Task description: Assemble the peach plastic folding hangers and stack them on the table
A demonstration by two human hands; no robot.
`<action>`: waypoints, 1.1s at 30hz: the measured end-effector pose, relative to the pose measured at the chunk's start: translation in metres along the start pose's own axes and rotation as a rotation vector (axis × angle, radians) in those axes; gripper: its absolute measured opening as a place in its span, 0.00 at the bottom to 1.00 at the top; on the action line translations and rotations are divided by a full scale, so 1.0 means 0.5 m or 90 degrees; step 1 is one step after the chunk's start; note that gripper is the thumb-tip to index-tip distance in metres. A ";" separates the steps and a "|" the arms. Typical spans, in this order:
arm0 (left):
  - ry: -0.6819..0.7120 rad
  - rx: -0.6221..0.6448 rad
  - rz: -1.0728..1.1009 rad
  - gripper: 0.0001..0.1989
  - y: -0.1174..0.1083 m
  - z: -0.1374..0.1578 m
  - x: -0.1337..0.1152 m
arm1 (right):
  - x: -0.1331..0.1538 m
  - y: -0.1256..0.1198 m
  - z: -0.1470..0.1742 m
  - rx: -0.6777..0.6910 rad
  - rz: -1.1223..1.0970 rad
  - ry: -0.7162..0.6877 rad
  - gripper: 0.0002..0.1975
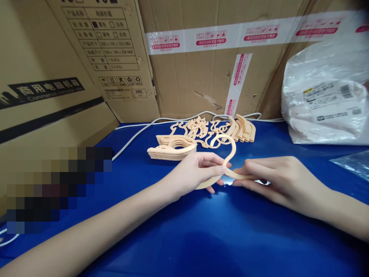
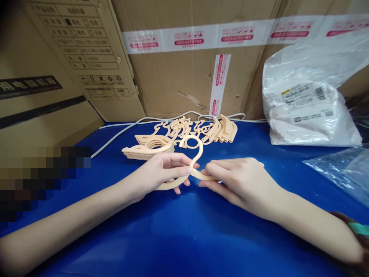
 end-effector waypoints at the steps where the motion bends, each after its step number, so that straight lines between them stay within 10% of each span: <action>1: -0.005 -0.005 0.002 0.08 -0.002 0.000 0.002 | 0.002 0.004 0.000 0.014 -0.005 -0.006 0.13; 8: 0.020 -0.016 -0.068 0.12 -0.004 0.001 0.004 | -0.009 0.020 -0.002 0.057 -0.018 0.040 0.14; 17: 0.319 -0.083 -0.733 0.18 0.032 0.045 -0.057 | -0.018 0.008 -0.007 0.041 0.069 -0.005 0.17; 33: 0.232 -0.062 -0.875 0.15 0.032 0.033 -0.041 | -0.032 -0.041 -0.010 -0.139 0.204 0.021 0.33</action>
Point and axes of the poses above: each hand's wrist, its own z-axis away from the middle knuckle, its own y-axis out of the palm, x = y × z, the point moved 9 cm from there along -z, towards the middle knuckle, and after that the axes turned 6 degrees about -z, right-handed, at the moved point
